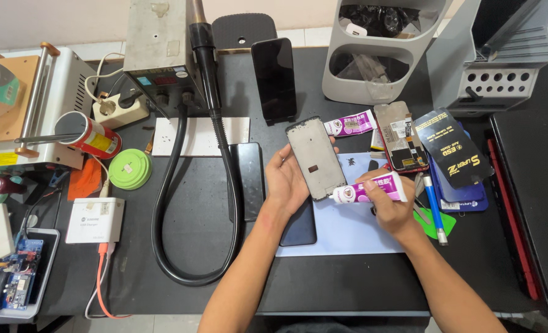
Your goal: The person applies adhesive from a tube along the edges of a smartphone back cover. They then place the cover onto the phone body and press it into place. The person flips the phone to inspect the assembly.
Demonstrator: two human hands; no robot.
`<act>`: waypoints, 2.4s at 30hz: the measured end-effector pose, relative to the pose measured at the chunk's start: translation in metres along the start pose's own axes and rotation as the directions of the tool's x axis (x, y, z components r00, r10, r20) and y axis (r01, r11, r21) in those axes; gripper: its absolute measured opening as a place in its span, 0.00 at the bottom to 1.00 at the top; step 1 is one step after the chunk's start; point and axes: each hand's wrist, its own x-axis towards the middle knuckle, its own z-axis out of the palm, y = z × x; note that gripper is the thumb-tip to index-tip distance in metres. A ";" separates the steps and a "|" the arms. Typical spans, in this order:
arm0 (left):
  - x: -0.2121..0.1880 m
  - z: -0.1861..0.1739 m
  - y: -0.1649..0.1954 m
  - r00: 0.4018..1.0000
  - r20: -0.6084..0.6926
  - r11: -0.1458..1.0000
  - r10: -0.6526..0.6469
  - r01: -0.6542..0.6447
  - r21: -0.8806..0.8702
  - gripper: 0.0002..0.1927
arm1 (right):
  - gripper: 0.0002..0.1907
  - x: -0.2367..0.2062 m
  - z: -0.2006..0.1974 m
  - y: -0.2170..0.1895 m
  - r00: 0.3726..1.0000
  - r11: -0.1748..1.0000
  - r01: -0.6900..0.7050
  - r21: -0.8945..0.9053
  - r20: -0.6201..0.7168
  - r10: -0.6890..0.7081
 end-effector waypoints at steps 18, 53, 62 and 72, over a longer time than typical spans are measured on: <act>-0.002 -0.007 0.022 0.995 0.003 0.993 0.105 -0.105 0.060 0.35 | 0.18 0.045 -0.044 0.000 0.717 0.487 -0.643 0.591 0.241 0.654; -0.008 -0.021 0.044 0.967 -0.039 0.961 0.251 -0.244 0.132 0.35 | 0.48 0.023 0.034 -0.058 0.788 0.703 -0.239 -0.670 0.289 0.544; -0.013 -0.023 0.060 0.933 -0.115 0.938 0.342 -0.331 0.104 0.37 | 0.37 0.021 0.033 -0.063 0.836 0.651 -0.047 -0.758 0.327 0.441; -0.013 -0.020 0.060 0.926 -0.129 0.934 0.354 -0.341 0.110 0.36 | 0.40 -0.013 0.071 -0.081 0.829 0.847 0.402 -0.347 0.532 -0.175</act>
